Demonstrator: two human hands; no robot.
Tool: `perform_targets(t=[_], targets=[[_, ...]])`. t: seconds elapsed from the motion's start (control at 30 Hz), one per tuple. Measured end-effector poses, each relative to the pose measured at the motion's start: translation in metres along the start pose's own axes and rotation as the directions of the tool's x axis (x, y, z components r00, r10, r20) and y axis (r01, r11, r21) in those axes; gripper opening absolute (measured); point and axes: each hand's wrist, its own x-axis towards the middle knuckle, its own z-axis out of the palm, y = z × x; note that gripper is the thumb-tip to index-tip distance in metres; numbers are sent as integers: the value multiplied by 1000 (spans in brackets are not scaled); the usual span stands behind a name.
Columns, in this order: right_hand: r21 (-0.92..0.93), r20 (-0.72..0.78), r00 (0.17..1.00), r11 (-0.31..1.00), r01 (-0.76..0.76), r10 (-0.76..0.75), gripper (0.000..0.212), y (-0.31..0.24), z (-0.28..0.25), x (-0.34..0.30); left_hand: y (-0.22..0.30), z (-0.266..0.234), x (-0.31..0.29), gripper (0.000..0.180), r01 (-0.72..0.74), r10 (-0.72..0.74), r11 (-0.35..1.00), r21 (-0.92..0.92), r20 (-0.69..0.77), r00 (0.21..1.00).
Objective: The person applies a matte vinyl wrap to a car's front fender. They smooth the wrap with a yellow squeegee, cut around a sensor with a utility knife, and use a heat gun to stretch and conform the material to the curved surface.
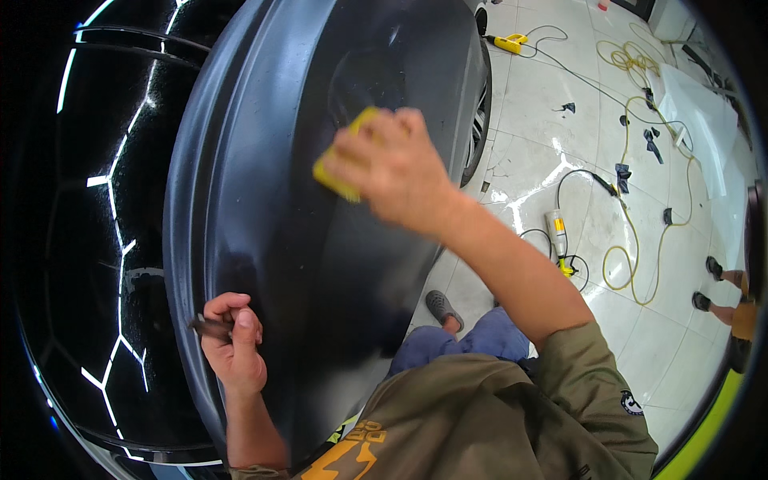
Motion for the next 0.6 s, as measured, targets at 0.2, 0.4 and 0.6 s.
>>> perform_targets(t=[0.2, 0.4, 0.6], targets=[[537, 274, 708, 507, -674, 651, 16, -26, -24, -48, 35, 28, 70, 40, -720, 247, 247, 649, 676, 694], [834, 504, 254, -389, -393, 825, 28, -29, 34, -44, 44, 62, 146, 50, -854, 23, -193, 484, 872, 489], [727, 342, 354, -6, -687, 871, 25, -12, 32, -27, 49, 80, 164, 49, -869, -29, -252, 426, 894, 447]])
